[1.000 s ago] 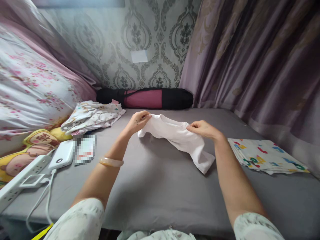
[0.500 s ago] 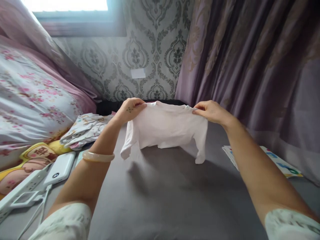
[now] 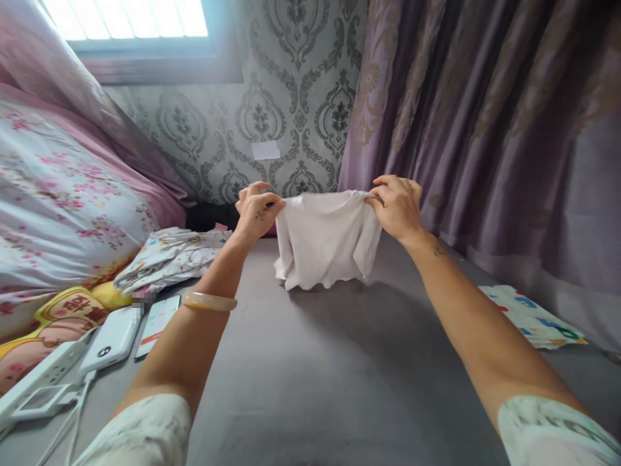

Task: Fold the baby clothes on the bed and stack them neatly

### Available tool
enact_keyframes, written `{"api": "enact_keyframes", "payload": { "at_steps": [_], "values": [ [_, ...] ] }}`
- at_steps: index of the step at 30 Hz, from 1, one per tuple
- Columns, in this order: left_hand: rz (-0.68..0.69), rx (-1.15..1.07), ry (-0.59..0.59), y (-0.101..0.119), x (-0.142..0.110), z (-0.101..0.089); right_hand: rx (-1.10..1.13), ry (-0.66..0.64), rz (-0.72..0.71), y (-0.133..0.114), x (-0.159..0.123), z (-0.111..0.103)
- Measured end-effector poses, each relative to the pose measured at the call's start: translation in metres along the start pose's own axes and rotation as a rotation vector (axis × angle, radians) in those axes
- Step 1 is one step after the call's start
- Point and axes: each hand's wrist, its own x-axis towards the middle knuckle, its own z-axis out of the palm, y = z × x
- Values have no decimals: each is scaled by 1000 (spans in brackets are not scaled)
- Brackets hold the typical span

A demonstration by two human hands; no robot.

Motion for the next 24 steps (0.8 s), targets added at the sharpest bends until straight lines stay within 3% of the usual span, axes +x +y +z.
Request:
{"api": "enact_keyframes", "payload": {
  "at_steps": [10,13,16,20,24],
  "values": [
    [-134,12,77,9,9,6,21,54,105,-1,1,7],
    [-113,3,129,18,5,4,10,100,114,-3,0,4],
    [-3,23,234,25,-2,2,-15,176,110,-6,1,-2],
    [62,45,40,22,-4,5,-6,44,50,-4,0,-2],
    [-62,-30,58,15,-1,9,53,-15,112,1,-1,4]
  ]
}}
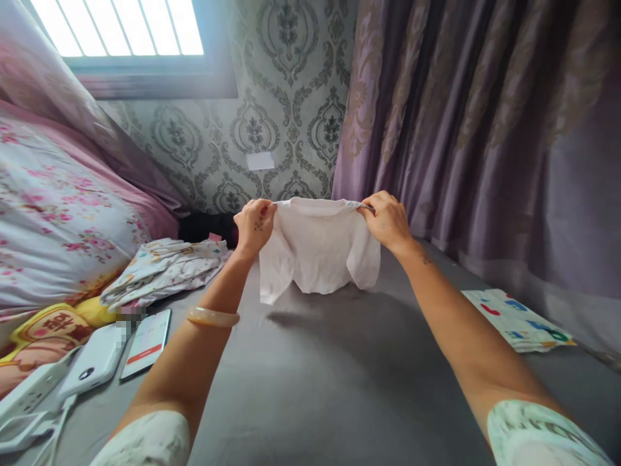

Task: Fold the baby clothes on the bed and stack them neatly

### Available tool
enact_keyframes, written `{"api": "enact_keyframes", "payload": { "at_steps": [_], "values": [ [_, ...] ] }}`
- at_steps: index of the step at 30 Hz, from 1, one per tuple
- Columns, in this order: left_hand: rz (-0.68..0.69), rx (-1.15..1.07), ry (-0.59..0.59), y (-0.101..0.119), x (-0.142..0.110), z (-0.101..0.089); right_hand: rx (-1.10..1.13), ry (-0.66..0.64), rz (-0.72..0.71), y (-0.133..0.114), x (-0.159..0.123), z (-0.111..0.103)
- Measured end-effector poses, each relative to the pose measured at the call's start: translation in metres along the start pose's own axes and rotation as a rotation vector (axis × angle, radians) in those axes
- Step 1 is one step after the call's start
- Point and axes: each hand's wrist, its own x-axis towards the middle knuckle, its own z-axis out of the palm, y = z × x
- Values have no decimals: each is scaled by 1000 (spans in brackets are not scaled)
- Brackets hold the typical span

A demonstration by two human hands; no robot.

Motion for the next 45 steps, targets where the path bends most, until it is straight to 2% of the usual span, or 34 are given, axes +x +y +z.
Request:
{"api": "enact_keyframes", "payload": {
  "at_steps": [7,11,14,18,23,25,27,28,30,33,34,36,39,42,45],
  "values": [
    [-86,-171,-34,2,2,1,232,-55,212,-1,1,-3],
    [-170,-298,-37,1,-3,4,360,-69,261,0,0,-4],
    [-220,-437,-80,4,-10,-4,558,-127,317,-1,-2,-14],
    [-217,-572,-103,15,-22,-34,800,-324,424,-9,-7,-48],
    [-245,-601,-176,39,-27,-94,929,-482,482,-19,-7,-97],
    [-268,-578,-225,45,-24,-112,928,-514,465,-19,-5,-106],
    [-291,-522,-307,44,-21,-118,895,-558,457,-16,-4,-105],
    [-304,-484,-365,40,-20,-116,870,-586,456,-13,-4,-100],
    [-324,-402,-502,21,-21,-98,797,-655,445,-6,-8,-80],
    [-284,-317,-702,-22,-35,-46,624,-771,370,10,-24,-30],
    [-260,-277,-729,-37,-43,-25,556,-800,331,15,-33,-11],
    [-214,-150,-708,-64,-65,14,390,-825,239,23,-54,26],
    [-121,93,-707,-88,-102,57,150,-859,207,25,-92,72],
    [-75,281,-724,-99,-132,78,-13,-881,211,20,-121,100],
    [-27,385,-779,-107,-146,87,-85,-892,178,16,-135,114]
  ]
}}
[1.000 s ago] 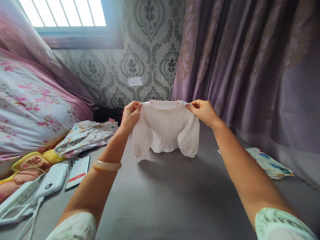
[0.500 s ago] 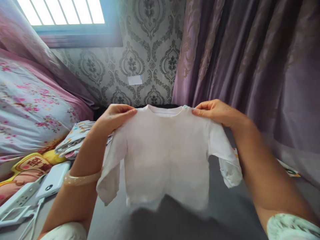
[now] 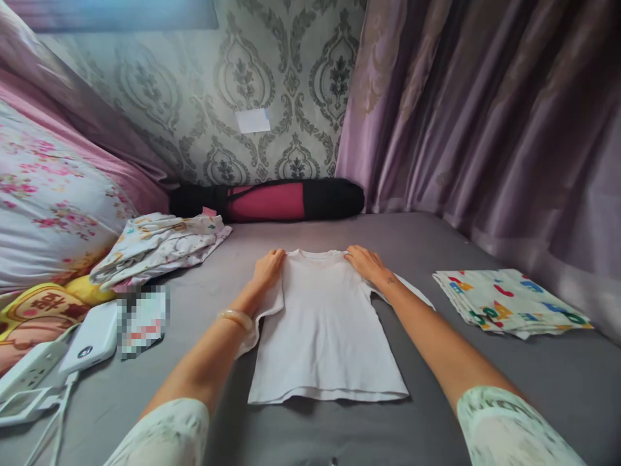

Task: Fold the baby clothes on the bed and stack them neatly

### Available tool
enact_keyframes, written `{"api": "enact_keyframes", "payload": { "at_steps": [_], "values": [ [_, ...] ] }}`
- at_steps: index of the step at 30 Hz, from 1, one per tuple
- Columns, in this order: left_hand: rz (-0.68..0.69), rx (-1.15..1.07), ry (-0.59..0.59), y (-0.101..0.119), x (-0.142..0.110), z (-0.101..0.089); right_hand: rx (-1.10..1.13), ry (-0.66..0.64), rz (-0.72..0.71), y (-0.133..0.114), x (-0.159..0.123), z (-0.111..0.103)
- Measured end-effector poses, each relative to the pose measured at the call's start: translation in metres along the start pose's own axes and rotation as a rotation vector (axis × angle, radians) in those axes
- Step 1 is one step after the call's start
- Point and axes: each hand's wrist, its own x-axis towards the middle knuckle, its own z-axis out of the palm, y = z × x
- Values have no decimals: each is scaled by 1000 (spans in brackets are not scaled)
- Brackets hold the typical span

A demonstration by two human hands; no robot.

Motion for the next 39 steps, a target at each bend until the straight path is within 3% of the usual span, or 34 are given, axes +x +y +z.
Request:
{"api": "enact_keyframes", "payload": {
  "at_steps": [6,14,26,32,36,39],
  "values": [
    [80,113,-85,-20,13,5,-70,-14,-17,0,12,11],
    [149,170,-149,-43,42,0,-119,-34,-52,4,53,29],
    [166,59,-156,-56,81,10,-52,-70,-42,15,91,35],
    [63,2,-249,-47,91,5,68,-41,19,17,97,41],
    [35,13,-302,-24,104,1,89,3,9,2,102,43],
    [-61,-19,-267,-8,109,12,105,20,17,-11,104,49]
  ]
}}
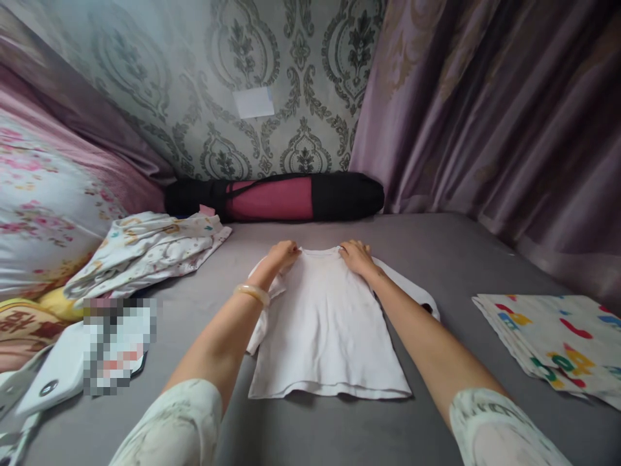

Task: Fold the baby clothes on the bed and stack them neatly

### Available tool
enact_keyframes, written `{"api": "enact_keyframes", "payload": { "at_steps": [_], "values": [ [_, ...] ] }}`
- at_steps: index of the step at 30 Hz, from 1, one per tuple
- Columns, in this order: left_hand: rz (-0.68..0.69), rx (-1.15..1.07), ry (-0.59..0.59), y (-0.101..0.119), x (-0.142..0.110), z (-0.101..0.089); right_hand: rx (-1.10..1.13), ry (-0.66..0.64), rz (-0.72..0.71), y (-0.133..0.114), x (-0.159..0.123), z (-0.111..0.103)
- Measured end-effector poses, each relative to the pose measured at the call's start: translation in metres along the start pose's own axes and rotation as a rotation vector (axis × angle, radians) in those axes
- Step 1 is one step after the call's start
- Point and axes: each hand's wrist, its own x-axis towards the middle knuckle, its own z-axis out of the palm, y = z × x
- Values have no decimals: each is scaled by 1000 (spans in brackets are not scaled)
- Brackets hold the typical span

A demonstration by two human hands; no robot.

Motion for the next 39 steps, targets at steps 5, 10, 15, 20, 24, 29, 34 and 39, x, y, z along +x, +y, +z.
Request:
{"api": "enact_keyframes", "payload": {
  "at_steps": [5,10,15,20,24,29,34,39],
  "values": [
    [-187,-24,72,14,0,20,-17,39,86,-9,-2,14],
    [-215,79,144,28,-9,18,43,-16,64,-3,-2,1],
    [-85,102,195,63,-19,13,276,66,118,48,-22,-41],
    [113,5,146,114,-31,30,533,-24,351,115,-89,-72],
    [243,-107,169,146,-34,57,625,-152,519,131,-141,-76],
    [400,-252,245,160,-27,85,491,-168,490,128,-161,-65],
    [427,-261,250,158,-24,92,370,-128,406,128,-154,-48],
    [360,-227,211,163,-28,87,379,-132,362,122,-154,-48]
  ]
}}
